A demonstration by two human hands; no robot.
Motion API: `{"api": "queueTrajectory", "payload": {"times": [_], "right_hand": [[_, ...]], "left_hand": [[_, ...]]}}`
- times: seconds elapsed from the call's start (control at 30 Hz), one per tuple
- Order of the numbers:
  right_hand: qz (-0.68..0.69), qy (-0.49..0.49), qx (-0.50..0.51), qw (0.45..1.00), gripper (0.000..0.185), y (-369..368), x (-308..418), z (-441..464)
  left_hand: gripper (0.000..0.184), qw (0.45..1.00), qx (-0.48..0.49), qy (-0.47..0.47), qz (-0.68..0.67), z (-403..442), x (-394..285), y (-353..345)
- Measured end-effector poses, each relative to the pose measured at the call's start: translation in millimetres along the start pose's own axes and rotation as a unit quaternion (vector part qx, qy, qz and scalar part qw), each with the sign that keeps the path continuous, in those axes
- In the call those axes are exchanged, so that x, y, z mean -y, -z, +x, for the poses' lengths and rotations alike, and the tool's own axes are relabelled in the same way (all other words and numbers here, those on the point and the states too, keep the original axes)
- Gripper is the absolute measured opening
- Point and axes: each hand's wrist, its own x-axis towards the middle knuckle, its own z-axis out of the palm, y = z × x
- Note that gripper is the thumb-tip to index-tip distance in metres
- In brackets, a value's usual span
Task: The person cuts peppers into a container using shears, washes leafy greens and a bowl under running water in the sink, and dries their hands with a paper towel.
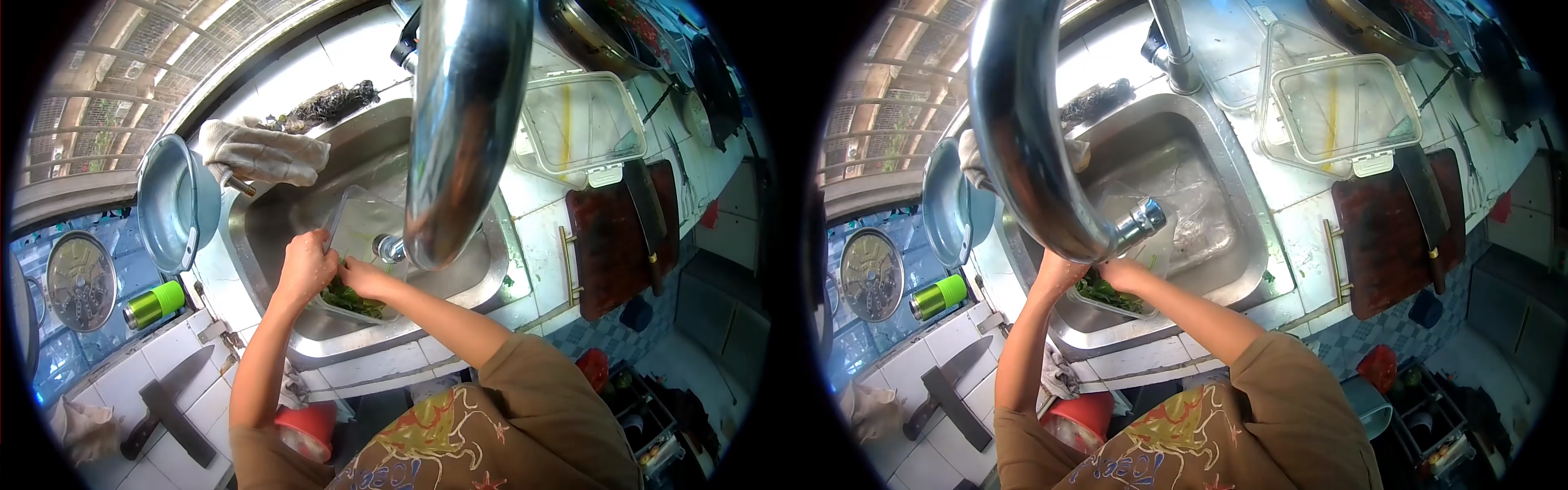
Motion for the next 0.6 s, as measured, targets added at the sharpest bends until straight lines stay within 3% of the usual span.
{"api": "queueTrajectory", "payload": {"times": [0.27, 0.37, 0.47, 0.53, 0.6], "right_hand": [[0.014, -0.017, -0.022, 1.0, 0.045, -15, -4, 5], [-0.015, -0.064, -0.045, 0.997, 0.042, -12, 10, -5], [-0.078, -0.084, -0.062, 0.991, 0.04, -10, 18, -14], [-0.171, -0.051, -0.132, 0.975, 0.037, -13, 21, -19], [-0.196, -0.038, -0.135, 0.971, 0.04, -8, 27, -26]], "left_hand": [[0.021, 0.998, 0.045, -0.009, 0.048, 2, 1, 6], [0.021, 0.997, 0.069, 0.008, 0.016, 1, 11, 4], [0.022, 0.998, 0.067, 0.008, 0.011, 1, 15, 2], [0.022, 0.998, 0.062, 0.013, 0.004, 0, 13, 1], [0.022, 0.998, 0.058, 0.018, -0.003, -2, 13, 0]]}}
